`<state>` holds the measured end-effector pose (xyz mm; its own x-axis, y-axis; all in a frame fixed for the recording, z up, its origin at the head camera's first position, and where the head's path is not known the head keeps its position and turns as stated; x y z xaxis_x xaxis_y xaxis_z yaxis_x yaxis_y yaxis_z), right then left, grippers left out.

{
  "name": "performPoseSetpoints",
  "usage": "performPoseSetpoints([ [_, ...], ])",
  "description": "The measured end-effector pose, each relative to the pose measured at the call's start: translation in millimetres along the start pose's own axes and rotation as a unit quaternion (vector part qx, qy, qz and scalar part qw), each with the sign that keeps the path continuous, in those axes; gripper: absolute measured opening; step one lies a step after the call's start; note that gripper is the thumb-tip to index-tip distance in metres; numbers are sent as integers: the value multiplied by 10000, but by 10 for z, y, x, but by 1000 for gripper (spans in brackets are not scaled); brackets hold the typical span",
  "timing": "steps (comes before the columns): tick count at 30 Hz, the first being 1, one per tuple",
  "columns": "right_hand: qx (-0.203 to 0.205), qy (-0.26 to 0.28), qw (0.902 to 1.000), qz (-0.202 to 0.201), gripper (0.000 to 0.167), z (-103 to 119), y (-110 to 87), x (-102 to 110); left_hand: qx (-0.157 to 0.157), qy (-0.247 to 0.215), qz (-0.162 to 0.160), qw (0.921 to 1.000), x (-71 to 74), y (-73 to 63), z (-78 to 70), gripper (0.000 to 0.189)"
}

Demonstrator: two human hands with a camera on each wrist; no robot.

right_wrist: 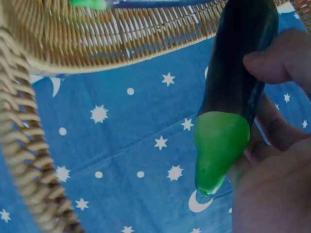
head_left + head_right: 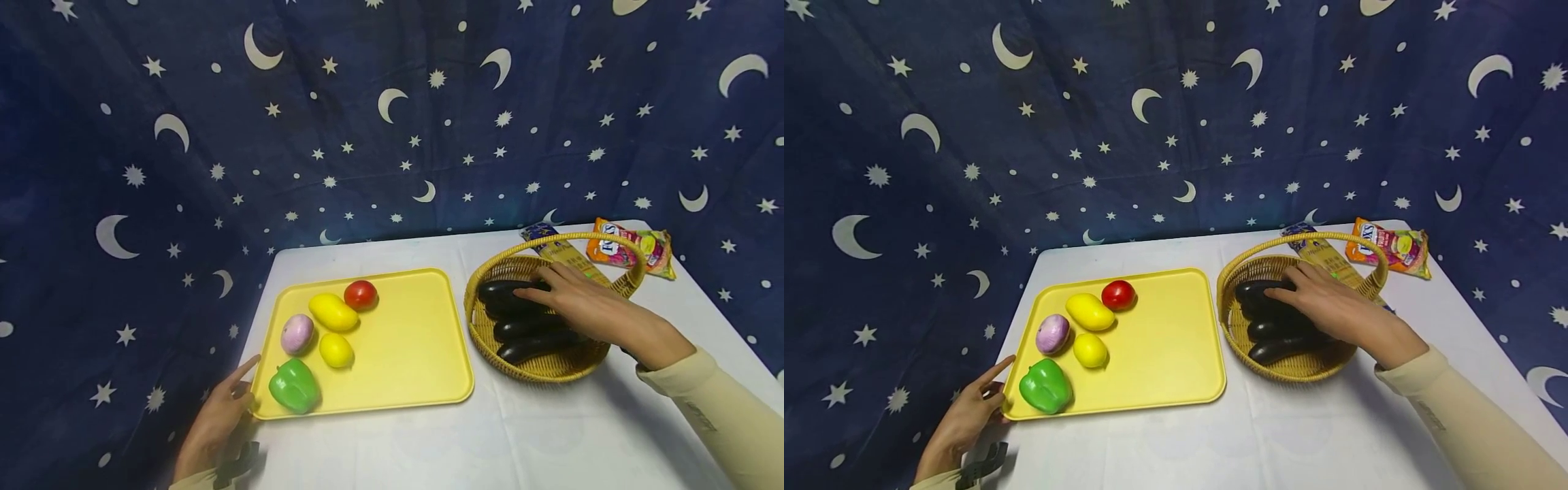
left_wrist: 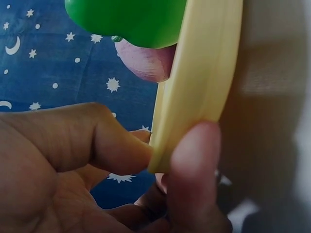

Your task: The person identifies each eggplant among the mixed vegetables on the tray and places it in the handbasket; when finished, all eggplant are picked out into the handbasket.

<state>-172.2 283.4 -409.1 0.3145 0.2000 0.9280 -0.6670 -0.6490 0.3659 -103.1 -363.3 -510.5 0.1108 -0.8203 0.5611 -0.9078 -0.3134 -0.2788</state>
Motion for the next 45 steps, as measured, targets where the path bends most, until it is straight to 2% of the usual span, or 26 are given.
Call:
performPoseSetpoints([
  [7, 221, -320, 9991, 193, 69, 29, 125, 3, 36, 120, 22, 9999, -3, 31, 28, 81],
  [12, 420, -521, 9976, 184, 66, 42, 205, -20, 32, 137, 11, 9999, -14, 43, 6, 82],
  [16, 442, -644, 9965, 310, 65, 37, 266, -55, 20, 92, 27, 10000, -17, 46, 11, 83],
  [23, 333, -672, 9951, 642, 64, -10, 421, -159, -27, -27, -6, 10000, -12, 49, 58, 84],
  [28, 178, -626, 9947, 799, 61, -55, 452, -216, -75, 31, -1, 10000, -12, 29, 43, 83],
  [38, -222, -345, 9968, 690, 54, -151, 402, -326, -34, 204, -24, 9998, -12, 43, 35, 84],
  [45, -367, -449, 9965, 609, 51, -189, 395, -392, -50, 169, -58, 9998, -22, 43, 46, 86],
])
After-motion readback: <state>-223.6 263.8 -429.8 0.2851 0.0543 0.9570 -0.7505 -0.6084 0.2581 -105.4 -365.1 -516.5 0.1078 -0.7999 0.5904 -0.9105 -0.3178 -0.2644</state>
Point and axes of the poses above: each hand's wrist, its own y-axis towards the middle knuckle, its own x-axis out of the back of the hand, z = x × y, the point moved 1 cm from there along y, towards the middle knuckle, and after that the axes turned 12 degrees about -z, right-handed, at the moved point
